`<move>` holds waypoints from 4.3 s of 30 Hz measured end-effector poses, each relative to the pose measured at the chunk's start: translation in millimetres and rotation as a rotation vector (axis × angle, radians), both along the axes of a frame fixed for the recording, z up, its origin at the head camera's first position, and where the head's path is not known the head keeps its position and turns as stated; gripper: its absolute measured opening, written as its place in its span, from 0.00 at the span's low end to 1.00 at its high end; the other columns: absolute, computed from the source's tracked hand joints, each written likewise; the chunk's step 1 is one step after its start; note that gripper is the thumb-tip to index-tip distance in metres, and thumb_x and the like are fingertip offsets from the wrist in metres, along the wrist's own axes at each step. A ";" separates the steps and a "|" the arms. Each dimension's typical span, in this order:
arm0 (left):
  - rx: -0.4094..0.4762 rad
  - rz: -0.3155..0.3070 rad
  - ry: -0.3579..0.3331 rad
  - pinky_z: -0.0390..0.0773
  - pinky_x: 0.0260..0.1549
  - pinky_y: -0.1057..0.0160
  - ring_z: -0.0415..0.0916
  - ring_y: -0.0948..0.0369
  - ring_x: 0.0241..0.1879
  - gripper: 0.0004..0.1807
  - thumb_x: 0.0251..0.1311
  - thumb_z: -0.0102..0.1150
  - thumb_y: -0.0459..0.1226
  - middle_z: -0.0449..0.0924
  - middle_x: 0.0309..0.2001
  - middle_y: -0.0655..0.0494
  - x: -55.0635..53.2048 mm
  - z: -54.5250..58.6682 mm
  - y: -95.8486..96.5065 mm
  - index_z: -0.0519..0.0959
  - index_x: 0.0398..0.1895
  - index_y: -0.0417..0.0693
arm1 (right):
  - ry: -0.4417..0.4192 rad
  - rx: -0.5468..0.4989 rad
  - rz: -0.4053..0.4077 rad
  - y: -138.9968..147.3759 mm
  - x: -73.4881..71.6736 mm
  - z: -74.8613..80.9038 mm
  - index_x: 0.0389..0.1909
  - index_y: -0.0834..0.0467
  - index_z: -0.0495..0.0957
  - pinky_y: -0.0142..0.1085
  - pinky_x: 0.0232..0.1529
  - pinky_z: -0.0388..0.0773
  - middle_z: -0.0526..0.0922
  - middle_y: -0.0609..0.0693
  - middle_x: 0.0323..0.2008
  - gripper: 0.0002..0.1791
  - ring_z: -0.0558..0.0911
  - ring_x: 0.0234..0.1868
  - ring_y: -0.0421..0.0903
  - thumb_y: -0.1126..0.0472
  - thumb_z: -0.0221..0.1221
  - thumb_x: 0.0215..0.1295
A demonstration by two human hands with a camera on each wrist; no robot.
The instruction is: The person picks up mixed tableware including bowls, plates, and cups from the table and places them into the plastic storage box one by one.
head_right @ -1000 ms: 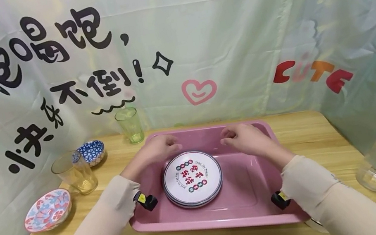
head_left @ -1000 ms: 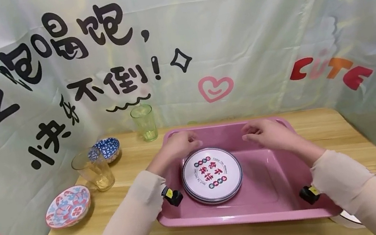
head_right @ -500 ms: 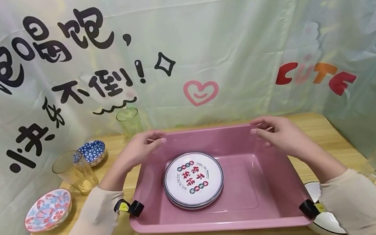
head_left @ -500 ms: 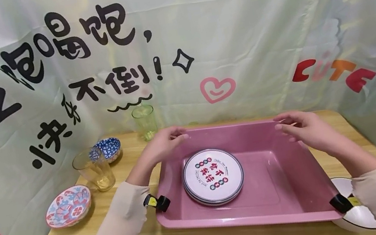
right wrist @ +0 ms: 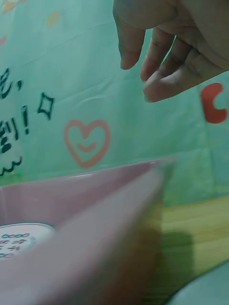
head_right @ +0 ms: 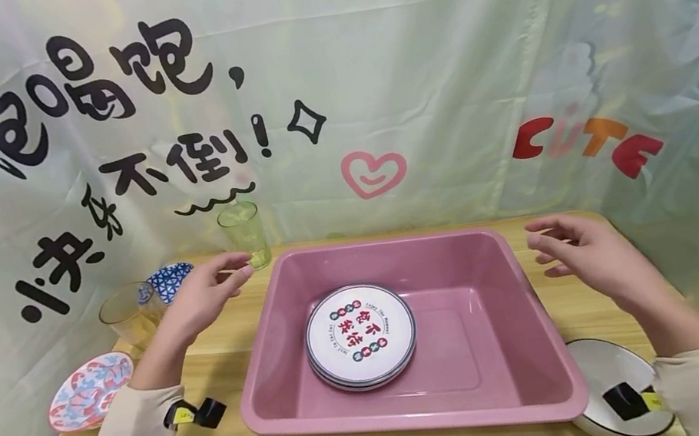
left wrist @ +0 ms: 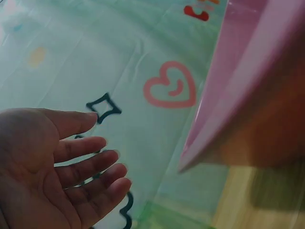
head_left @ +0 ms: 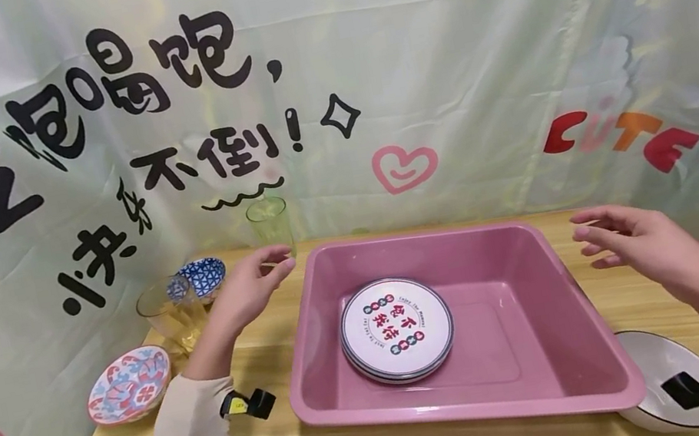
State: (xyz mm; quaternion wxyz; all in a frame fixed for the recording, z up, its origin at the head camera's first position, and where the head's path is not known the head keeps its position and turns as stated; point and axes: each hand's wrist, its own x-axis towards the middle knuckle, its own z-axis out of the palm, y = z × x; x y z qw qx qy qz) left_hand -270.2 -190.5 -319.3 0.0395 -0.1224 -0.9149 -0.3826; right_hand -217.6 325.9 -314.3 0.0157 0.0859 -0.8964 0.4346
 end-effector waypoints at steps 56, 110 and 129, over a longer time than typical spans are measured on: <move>0.271 0.747 0.161 0.48 0.70 0.43 0.39 0.48 0.74 0.57 0.50 0.72 0.54 0.39 0.77 0.47 18.5 -49.2 -114.3 0.48 0.78 0.54 | -0.414 -0.264 0.179 1.1 9.0 -60.3 0.77 0.62 0.33 0.49 0.39 0.84 0.77 0.64 0.53 0.39 0.83 0.44 0.50 0.52 0.45 0.79; 0.391 0.573 -0.021 0.49 0.71 0.49 0.44 0.45 0.73 0.64 0.51 0.73 0.51 0.44 0.76 0.42 14.6 -48.5 -115.5 0.36 0.78 0.45 | -0.368 -0.269 0.171 1.3 12.0 -61.5 0.76 0.63 0.35 0.45 0.39 0.84 0.80 0.62 0.49 0.38 0.83 0.43 0.48 0.51 0.42 0.79; 0.435 0.397 0.006 0.59 0.68 0.47 0.50 0.47 0.72 0.63 0.50 0.74 0.49 0.48 0.76 0.47 10.5 -9.6 -81.3 0.38 0.79 0.48 | -0.382 -0.276 0.154 -0.9 13.6 -62.7 0.77 0.63 0.37 0.45 0.38 0.83 0.80 0.61 0.47 0.37 0.83 0.41 0.49 0.51 0.43 0.79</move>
